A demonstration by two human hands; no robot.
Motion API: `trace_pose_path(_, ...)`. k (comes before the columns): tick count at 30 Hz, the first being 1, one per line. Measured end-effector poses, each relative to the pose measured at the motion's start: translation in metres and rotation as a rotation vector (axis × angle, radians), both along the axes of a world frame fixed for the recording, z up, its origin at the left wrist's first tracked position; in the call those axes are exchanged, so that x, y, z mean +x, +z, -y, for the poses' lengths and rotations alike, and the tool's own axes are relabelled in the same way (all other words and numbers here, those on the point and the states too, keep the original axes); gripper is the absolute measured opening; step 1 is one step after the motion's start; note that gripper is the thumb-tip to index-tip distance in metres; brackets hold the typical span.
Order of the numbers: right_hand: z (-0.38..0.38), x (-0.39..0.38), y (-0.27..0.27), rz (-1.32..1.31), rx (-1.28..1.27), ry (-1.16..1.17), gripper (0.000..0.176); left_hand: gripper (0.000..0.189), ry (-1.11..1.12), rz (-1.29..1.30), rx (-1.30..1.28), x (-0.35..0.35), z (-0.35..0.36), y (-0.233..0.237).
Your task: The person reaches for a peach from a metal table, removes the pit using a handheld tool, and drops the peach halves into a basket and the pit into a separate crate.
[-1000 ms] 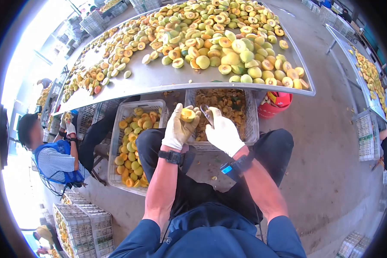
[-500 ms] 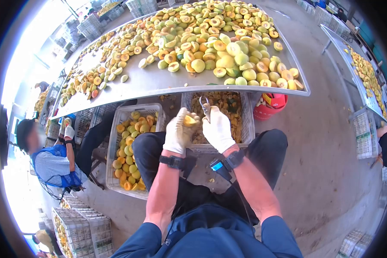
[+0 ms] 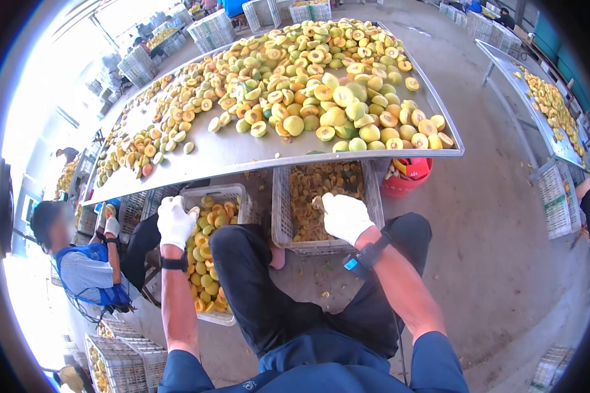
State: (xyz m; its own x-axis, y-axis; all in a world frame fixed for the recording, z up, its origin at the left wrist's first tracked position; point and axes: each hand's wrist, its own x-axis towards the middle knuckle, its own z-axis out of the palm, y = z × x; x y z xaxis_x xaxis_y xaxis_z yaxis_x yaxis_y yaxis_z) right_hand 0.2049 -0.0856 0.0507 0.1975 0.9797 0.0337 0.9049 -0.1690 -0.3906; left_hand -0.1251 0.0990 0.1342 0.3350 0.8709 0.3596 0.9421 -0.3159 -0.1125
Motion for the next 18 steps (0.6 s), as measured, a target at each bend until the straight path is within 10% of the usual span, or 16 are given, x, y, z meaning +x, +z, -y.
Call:
trace_pose_path(8,-0.012,0.002,-0.003,-0.01,-0.196,0.203,0.018,0.032,-0.567,0.29,-0.113,0.13,-0.013,-0.007)
trace_pose_path(18,-0.008,-0.001,-0.015,-0.069,-0.145,0.247,0.015,0.035,-0.544,-0.078,-0.269,0.302,-0.094,-0.048)
